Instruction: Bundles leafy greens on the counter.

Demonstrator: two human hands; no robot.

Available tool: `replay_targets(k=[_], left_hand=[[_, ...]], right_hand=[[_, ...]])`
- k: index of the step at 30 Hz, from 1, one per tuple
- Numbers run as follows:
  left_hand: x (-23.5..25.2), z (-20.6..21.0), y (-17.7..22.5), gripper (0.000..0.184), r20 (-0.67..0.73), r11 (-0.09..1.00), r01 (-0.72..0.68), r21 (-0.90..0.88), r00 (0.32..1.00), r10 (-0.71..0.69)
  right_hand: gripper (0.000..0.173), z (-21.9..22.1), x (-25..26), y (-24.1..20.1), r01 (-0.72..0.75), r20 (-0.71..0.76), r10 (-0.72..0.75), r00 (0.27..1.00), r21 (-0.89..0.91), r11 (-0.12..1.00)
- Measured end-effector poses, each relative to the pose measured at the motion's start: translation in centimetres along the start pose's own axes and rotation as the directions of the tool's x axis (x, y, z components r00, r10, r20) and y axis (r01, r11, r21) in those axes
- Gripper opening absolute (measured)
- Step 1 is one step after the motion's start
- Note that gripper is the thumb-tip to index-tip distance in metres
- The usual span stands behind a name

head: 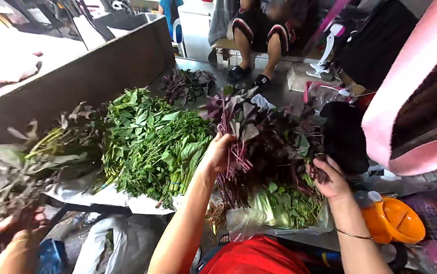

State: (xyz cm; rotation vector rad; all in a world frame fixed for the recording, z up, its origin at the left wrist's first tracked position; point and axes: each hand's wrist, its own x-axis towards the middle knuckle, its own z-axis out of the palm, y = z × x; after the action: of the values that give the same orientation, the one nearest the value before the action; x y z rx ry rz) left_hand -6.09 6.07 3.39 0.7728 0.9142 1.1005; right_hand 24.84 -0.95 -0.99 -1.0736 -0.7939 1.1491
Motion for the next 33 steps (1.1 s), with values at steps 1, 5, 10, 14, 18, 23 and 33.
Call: replay_targets(k=[1, 5, 10, 14, 18, 23, 33], left_hand=[[0.0, 0.3, -0.9, 0.037, 0.018, 0.998, -0.005, 0.064, 1.0, 0.004], [0.5, 0.4, -6.2, 0.075, 0.011, 0.842, 0.019, 0.539, 1.0, -0.029], [-3.0, 2.3, -5.6, 0.084, 0.011, 0.335, -0.066, 0.94, 0.987, 0.163], [-3.3, 3.0, -4.3, 0.063, 0.086, 0.87, -0.125, 0.477, 0.992, 0.096], [-0.7, 2.1, -6.3, 0.029, 0.199, 0.975, 0.214, -0.053, 0.959, -0.2], [-1.5, 1.0, -6.3, 0.017, 0.05, 0.976, 0.17, -0.137, 0.985, -0.165], [-0.8, 1.7, -5.0, 0.023, 0.105, 0.99, 0.091, 0.11, 0.989, -0.103]], right_hand=[[0.045, 0.0, -0.1, -1.1, 0.042, -0.028, -0.045, 0.999, -0.083, 0.996], [0.055, 1.0, -1.1, -4.3, 0.188, -0.031, -0.221, 0.975, -0.418, 0.889], [0.036, 5.0, -4.3, -5.1, 0.305, 0.177, -0.349, 0.92, -0.882, 0.358], [0.029, 9.2, -6.9, -1.1, 0.456, 0.419, -0.308, 0.854, -0.888, 0.059], [0.04, 9.1, -6.9, 3.9, 0.563, 0.558, -0.112, 0.822, -0.766, 0.312], [0.013, 4.7, -3.9, 3.1, 0.279, 0.484, -0.102, 0.869, -0.31, 0.909], [0.019, 9.3, -4.4, 2.8, 0.851, 0.819, -0.258, 0.513, -0.525, 0.027]])
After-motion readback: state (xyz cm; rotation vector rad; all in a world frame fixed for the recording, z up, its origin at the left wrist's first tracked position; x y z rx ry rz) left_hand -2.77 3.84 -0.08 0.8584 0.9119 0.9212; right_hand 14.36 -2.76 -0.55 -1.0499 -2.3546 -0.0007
